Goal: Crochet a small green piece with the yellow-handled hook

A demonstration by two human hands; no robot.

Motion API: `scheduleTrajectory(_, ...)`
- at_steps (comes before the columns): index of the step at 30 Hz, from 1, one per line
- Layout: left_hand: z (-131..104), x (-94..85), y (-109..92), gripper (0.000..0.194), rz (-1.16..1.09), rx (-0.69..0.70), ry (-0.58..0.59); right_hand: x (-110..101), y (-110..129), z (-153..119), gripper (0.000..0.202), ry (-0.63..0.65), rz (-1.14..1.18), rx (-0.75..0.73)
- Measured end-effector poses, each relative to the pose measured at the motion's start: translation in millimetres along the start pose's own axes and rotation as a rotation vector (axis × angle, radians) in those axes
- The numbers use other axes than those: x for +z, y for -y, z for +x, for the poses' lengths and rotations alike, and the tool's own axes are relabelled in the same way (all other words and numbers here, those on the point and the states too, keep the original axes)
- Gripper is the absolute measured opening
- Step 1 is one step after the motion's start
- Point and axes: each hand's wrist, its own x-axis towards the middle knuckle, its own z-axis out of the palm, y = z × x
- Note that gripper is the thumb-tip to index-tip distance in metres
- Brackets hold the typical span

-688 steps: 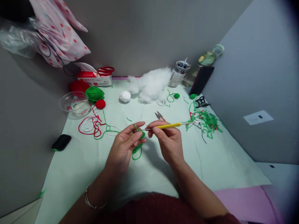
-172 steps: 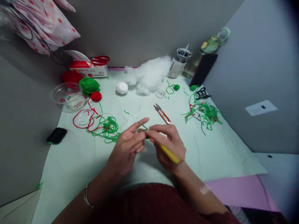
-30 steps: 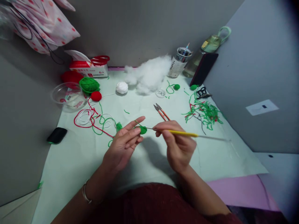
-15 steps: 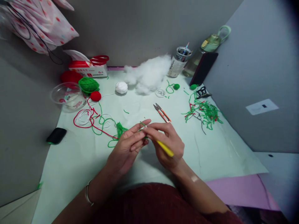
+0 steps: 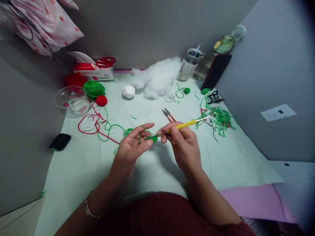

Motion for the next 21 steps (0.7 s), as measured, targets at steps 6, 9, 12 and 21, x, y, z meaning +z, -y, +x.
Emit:
scheduleTrajectory(6, -4, 1.4, 0, 0.037, 0.107, 0.072, -0.099, 4, 10, -8, 0.019, 0.043, -0.326, -0.238)
scheduleTrajectory(9, -5, 6.9, 3, 0.046, 0.078, 0.08, -0.159, 8, 6, -16, 0.024, 0.088, -0.652, -0.547)
scheduleTrajectory(12, -4, 8.8, 2, 0.055, -0.142, -0.081, -0.045, 7, 1, -19, 0.029, 0.071, -0.809, -0.688)
scheduleTrajectory(21, -1, 5.5, -2, 0.051, -0.198, -0.094, 0.027, 5, 4, -5, 0.017, 0.025, -0.126, -0.173)
